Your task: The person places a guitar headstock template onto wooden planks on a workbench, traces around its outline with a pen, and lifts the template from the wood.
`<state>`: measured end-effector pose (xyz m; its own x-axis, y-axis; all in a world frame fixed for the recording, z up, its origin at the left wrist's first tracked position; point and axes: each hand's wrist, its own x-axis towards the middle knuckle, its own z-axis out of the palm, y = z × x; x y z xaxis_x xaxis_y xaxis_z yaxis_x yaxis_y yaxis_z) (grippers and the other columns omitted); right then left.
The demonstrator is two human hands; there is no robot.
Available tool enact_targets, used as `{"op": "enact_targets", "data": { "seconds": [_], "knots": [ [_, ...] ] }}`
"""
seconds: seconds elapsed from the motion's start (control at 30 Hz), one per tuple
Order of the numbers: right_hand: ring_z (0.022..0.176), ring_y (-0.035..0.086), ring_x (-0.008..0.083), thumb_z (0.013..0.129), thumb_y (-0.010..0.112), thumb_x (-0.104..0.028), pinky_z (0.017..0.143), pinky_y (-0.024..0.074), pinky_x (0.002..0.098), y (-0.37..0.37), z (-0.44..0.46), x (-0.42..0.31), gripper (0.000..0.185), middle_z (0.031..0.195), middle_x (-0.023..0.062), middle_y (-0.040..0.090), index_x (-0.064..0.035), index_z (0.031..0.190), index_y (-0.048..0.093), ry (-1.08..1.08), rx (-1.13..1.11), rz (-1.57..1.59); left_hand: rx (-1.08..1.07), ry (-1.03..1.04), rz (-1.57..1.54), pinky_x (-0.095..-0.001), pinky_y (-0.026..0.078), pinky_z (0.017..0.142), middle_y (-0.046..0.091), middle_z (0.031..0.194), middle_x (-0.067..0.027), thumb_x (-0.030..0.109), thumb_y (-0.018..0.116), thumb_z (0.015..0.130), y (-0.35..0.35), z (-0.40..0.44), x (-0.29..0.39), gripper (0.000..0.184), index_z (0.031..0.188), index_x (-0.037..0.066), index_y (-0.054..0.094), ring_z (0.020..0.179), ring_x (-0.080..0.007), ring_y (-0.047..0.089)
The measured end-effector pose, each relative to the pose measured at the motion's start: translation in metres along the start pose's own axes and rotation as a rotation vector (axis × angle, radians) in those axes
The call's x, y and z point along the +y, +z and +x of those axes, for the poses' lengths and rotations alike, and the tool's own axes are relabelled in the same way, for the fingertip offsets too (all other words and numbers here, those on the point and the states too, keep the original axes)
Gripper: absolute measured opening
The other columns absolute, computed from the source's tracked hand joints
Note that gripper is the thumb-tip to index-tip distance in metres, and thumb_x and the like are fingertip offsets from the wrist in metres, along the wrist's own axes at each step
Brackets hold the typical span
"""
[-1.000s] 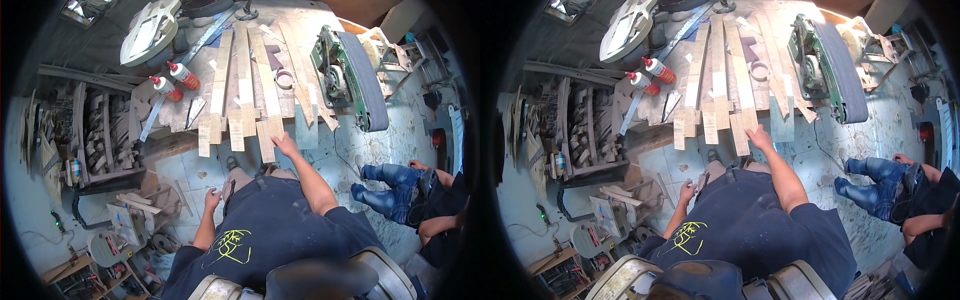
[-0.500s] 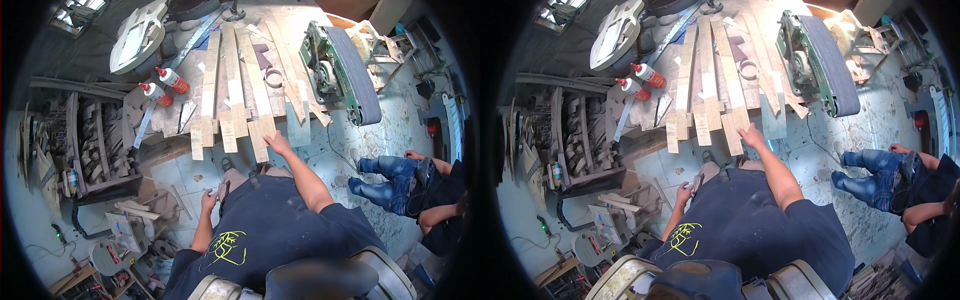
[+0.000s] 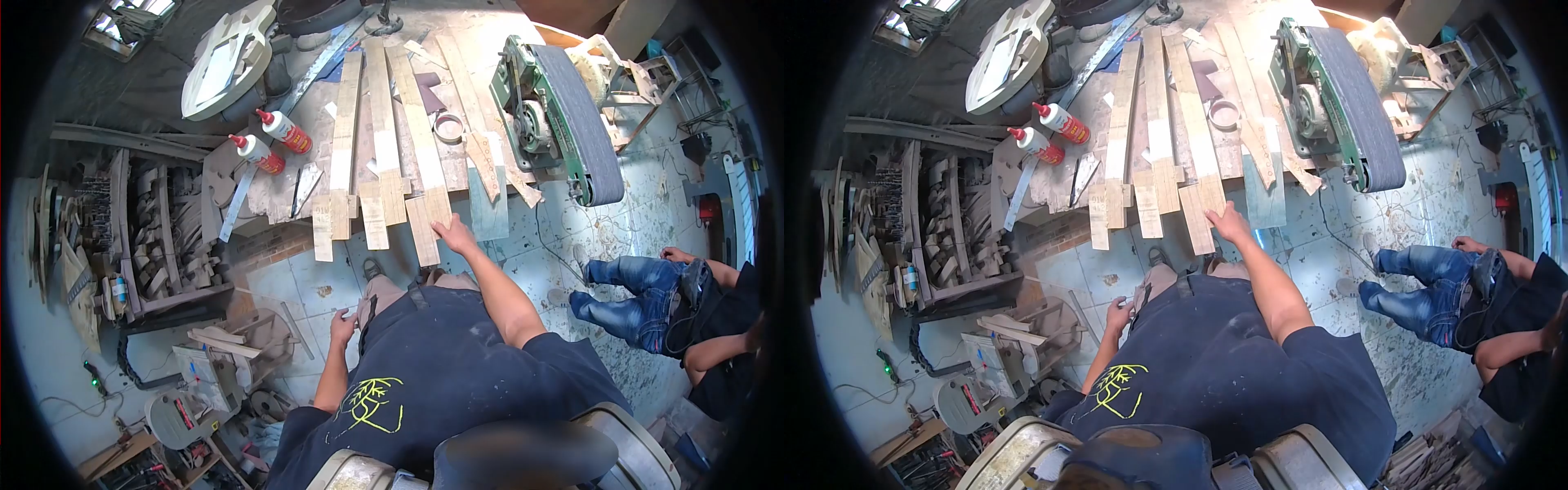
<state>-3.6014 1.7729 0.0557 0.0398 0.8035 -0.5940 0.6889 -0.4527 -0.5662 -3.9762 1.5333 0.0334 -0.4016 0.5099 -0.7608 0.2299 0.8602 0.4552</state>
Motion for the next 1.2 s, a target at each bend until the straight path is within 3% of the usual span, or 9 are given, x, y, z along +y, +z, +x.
{"op": "enact_targets", "data": {
  "seconds": [0.5,0.83,0.93,1.2],
  "knots": [
    [0.123,0.061,0.0465,0.092,0.061,-0.065,0.104,0.0476,0.0501,0.001,0.002,0.001,0.083,0.127,0.0323,0.065,0.0045,0.134,0.046,0.005,-0.007,0.014,-0.003,0.012,0.004,-0.0333,0.057,0.069,0.074,0.107,-0.0179,0.024,0.075,0.091,-0.001,0.005,-0.004,0.058,0.14,0.0,0.056,0.085,-0.0229,0.074],
    [0.122,0.061,0.0476,0.091,0.063,-0.063,0.104,0.0473,0.0504,0.004,0.003,0.003,0.08,0.126,0.0334,0.065,0.0054,0.13,0.048,-0.006,0.013,0.029,-0.006,0.036,-0.006,-0.0365,0.059,0.078,0.074,0.107,-0.0202,0.022,0.077,0.088,-0.002,0.007,-0.007,0.06,0.139,-0.003,0.055,0.086,-0.026,0.075],
    [0.123,0.06,0.0474,0.091,0.06,-0.066,0.104,0.0477,0.0521,0.005,0.005,0.005,0.083,0.129,0.0336,0.063,0.0035,0.135,0.044,-0.019,-0.009,0.023,-0.007,0.038,0.016,-0.0362,0.059,0.078,0.074,0.107,-0.0207,0.022,0.077,0.088,-0.003,0.004,-0.003,0.06,0.139,-0.003,0.055,0.086,-0.0258,0.075],
    [0.123,0.06,0.0484,0.092,0.063,-0.062,0.105,0.0468,0.0497,0.003,0.003,0.003,0.082,0.126,0.0345,0.064,0.0078,0.131,0.047,-0.024,0.005,0.04,-0.012,0.024,-0.005,-0.0354,0.059,0.077,0.075,0.107,-0.0198,0.024,0.077,0.089,-0.005,-0.003,0.003,0.06,0.137,-0.003,0.056,0.083,-0.0243,0.075]
  ]
}}
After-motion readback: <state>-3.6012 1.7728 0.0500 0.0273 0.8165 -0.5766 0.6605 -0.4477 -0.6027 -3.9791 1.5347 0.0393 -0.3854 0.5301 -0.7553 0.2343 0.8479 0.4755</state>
